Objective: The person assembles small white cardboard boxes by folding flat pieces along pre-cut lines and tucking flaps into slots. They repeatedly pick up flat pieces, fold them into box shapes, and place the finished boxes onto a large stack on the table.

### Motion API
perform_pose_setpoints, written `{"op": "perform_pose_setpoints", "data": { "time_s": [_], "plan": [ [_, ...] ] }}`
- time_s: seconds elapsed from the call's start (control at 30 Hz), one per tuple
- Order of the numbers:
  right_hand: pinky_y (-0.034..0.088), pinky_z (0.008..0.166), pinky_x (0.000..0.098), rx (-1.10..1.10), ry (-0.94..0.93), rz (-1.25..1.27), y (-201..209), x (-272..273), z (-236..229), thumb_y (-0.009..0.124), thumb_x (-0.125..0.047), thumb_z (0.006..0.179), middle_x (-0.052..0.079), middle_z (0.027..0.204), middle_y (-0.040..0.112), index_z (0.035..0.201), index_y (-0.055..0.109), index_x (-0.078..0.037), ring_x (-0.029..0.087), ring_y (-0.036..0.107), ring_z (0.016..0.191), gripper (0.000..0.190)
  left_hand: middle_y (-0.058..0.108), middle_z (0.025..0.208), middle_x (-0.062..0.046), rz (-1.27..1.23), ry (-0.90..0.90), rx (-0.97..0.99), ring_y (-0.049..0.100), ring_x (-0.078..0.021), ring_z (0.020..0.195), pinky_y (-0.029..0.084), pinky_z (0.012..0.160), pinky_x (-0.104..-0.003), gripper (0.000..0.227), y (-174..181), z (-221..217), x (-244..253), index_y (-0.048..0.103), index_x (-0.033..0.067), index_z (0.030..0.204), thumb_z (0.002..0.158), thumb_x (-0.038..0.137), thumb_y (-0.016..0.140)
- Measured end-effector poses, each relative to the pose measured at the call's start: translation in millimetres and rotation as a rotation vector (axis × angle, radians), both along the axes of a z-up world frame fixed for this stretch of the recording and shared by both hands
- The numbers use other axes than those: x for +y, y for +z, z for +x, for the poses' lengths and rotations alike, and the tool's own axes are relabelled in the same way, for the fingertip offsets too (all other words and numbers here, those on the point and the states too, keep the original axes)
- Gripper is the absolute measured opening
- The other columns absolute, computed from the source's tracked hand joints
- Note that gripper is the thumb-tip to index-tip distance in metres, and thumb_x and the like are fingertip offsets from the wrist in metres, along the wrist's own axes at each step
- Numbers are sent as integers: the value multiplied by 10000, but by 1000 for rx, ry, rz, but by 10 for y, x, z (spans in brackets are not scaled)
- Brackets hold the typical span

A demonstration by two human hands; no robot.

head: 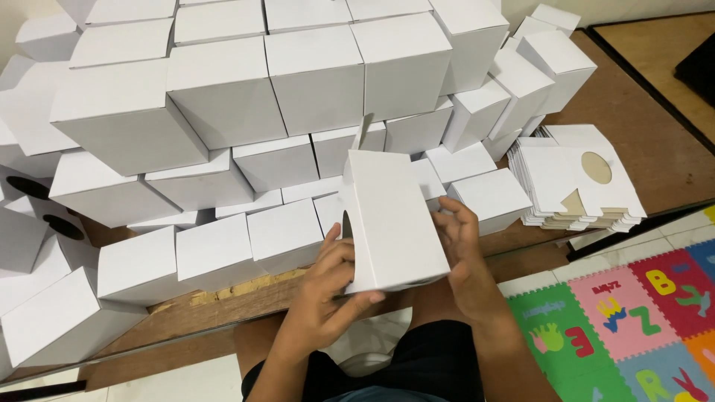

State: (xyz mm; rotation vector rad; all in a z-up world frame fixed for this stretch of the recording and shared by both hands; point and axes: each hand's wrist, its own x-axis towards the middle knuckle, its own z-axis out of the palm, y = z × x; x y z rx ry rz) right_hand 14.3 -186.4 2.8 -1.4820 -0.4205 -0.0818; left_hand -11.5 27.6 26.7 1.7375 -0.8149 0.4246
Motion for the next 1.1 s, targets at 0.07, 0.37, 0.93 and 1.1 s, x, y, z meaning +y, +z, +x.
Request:
{"op": "perform_pose_setpoints", "data": {
  "time_s": [0.07,0.37,0.93,1.1],
  "plan": [
    [251,1085,399,108,137,194,3,-46,28,462,-831,718,109,1439,279,1455,111,-82,201,291,1316,1108,558,977,-80,5,-69,-50,541,-261,1053,191,1178,-576,193,-23,21,-11,618,28,887,906,215,578],
    [442,952,455,304,80,333,-298,-260,176,707,-508,688,131,1353,447,1378,144,-105,269,482,1199,978,438,1277,-149,58,-108,-43,339,-382,1357,301,1138,-603,277,-91,116,-42,521,60,1103,880,225,524],
    [404,937,641,-163,-248,-331,225,301,411,532,-377,902,228,1299,282,1402,294,6,486,291,1282,674,231,1411,-340,-264,222,529,95,-549,1378,92,1049,-699,654,297,700,-162,155,18,1410,943,381,434],
    [513,853,471,10,-175,-410,157,190,555,405,-310,986,130,1219,420,1247,519,-109,353,548,1096,348,437,1332,-311,-242,238,545,294,-500,1353,204,1062,-652,534,136,818,-32,282,82,1373,912,221,511]
  ]
}}
